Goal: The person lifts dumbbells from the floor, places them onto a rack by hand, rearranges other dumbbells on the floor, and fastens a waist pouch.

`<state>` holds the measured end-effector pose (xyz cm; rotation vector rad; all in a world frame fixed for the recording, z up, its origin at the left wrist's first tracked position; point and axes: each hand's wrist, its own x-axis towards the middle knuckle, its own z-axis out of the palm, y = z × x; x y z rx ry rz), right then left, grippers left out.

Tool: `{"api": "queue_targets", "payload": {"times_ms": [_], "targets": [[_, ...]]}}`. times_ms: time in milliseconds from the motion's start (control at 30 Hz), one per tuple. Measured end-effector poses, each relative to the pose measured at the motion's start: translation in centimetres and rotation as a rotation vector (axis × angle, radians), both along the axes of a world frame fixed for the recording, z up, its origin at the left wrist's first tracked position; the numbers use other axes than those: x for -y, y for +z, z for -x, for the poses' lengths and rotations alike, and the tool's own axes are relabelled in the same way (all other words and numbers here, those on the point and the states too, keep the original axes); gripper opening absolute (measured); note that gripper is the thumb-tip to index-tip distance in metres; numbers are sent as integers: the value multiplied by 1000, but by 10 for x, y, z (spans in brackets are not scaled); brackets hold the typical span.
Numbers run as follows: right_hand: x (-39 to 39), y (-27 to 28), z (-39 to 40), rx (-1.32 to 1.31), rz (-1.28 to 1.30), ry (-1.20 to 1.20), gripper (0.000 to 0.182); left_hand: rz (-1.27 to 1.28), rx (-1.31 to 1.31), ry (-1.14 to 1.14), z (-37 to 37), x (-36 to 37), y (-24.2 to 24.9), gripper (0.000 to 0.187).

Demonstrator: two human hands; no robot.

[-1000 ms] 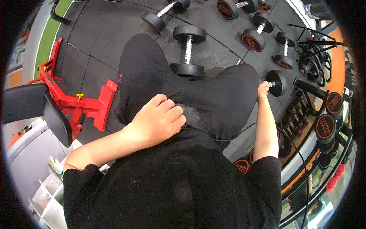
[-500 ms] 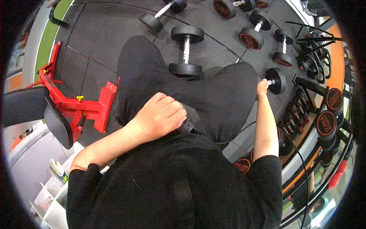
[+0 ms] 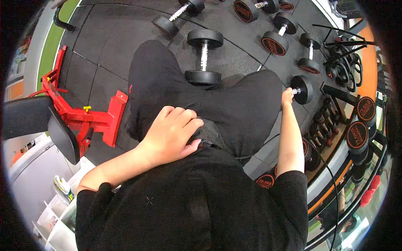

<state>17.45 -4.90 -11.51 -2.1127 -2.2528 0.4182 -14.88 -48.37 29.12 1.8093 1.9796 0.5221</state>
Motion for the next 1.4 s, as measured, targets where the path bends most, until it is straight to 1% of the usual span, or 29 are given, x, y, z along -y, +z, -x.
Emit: {"api": "queue_targets", "payload": {"times_ms": [67, 133, 167, 200, 233, 267, 333, 400, 433, 467, 533, 567, 633, 733, 800, 833, 867, 933, 967, 1033, 1067, 1133, 1167, 1200, 1233, 1300, 1333, 1367, 1400], "targets": [[-7, -10, -1, -8, -9, -29, 35, 5, -25, 17, -4, -4, -2, 46], [-11, -13, -3, -15, -17, -59, 33, 22, -131, 10, -8, -7, -3, 44], [-10, 0, 0, 16, 112, -36, 36, 22, -130, 10, -10, -8, -2, 44], [-10, 7, 1, 46, 242, -10, 41, 62, -185, -28, -11, -9, -2, 42], [-7, 12, 4, 45, 242, -9, 41, 101, -241, -66, -12, -10, -1, 40], [-6, 13, 4, 30, 222, -14, 41, 103, -241, -65, -13, -12, -2, 40], [-4, 15, 6, 14, 201, -16, 41, 95, -337, -140, -15, -13, -8, 30], [-6, 16, 7, -84, 244, -156, 40, 70, -360, -174, -18, -11, -18, 27], [-5, 16, 7, -85, 245, -153, 40, 48, -382, -212, -19, -9, -21, 23], [-4, 18, 8, -90, 231, -145, 42, 49, -383, -209, -18, -11, -22, 23], [-2, 20, 11, -99, 219, -140, 44, -63, -345, -205, -14, -15, -23, 20], [3, 34, 18, -108, 244, -165, 47, -62, -346, -207, -12, -15, -25, 20], [5, 37, 18, -117, 269, -198, 51, -181, -291, -190, -7, -13, -30, 22], [-2, 22, 11, -150, 244, -203, 54, -218, -284, -199, -4, -9, -32, 24], [1, 26, 11, -158, 242, -184, 60, -161, -239, -179, -7, -6, -34, 24], [1, 28, 13, -276, 256, -319, 73, -107, -197, -156, -7, -5, -34, 25], [2, 29, 12, -275, 256, -323, 73, -106, -196, -160, -7, -5, -33, 25], [3, 30, 13, -297, 235, -320, 82, 21, -148, -165, -5, -5, -28, 25], [3, 30, 13, -299, 235, -323, 82, 21, -149, -168, -3, -4, -23, 25], [4, 31, 10, -240, 262, -253, 81, 92, 27, -111, 1, -2, -11, 29], [6, 32, 10, -237, 262, -257, 81, 92, 29, -115, 2, -1, -5, 29], [6, 33, 14, -313, 250, -413, 78, 33, 37, -61, 5, -1, 7, 34], [5, 31, 11, -312, 249, -413, 78, 83, 86, -60, 11, 1, 12, 35], [3, 26, 4, -199, 248, -247, 79, 83, 87, -61, 17, 3, 17, 35], [2, 21, -2, -86, 246, -81, 79, 102, 107, 9, 24, 5, 21, 34], [-4, 5, -9, -130, 253, -118, 79, 130, 136, 152, 40, 9, 25, 31], [-8, -2, -13, -175, 260, -153, 79, 107, 101, 225, 47, 13, 23, 28], [-6, 3, -10, -178, 255, -161, 79, 93, 86, 288, 52, 16, 21, 26], [3, 16, -2, -243, 274, -255, 80, 74, 69, 346, 56, 19, 23, 25]]}}
